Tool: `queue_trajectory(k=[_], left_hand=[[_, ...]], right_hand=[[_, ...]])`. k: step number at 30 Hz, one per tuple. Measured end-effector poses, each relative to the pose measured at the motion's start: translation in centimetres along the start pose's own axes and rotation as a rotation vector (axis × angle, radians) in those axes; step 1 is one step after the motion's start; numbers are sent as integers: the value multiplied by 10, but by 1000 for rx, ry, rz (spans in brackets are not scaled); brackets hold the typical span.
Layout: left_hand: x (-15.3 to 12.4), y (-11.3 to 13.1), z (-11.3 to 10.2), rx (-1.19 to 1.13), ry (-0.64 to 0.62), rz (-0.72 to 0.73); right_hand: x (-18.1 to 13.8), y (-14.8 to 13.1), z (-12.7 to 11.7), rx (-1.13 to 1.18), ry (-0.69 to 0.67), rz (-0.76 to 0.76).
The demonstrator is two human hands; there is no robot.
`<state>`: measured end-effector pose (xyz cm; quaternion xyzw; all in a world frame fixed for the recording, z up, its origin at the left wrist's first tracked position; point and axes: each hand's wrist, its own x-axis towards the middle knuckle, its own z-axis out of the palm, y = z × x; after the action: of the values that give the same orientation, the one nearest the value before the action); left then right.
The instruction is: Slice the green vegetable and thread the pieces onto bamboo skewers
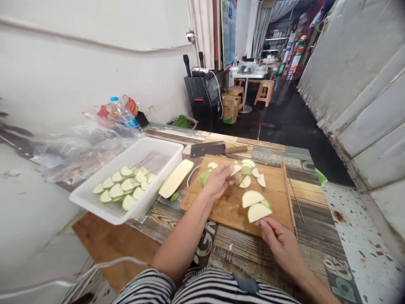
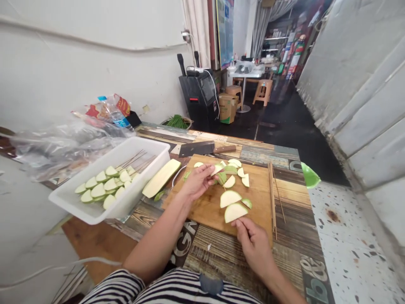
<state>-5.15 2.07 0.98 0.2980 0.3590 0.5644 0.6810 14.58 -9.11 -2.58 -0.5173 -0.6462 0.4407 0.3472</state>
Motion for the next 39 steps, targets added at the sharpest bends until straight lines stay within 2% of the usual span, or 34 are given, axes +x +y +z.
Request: queue_trajectory(k=[9, 17, 39], left_hand=[[0, -4, -2, -52, 97, 46], [-5, 1, 4, -31, 99, -31], [-5, -1, 6, -33, 122, -8]], right_hand=[[-1, -5, 1, -12, -15, -1], [-1, -4, 1, 8, -27, -6], [-1, -11, 1, 96, -64, 47]])
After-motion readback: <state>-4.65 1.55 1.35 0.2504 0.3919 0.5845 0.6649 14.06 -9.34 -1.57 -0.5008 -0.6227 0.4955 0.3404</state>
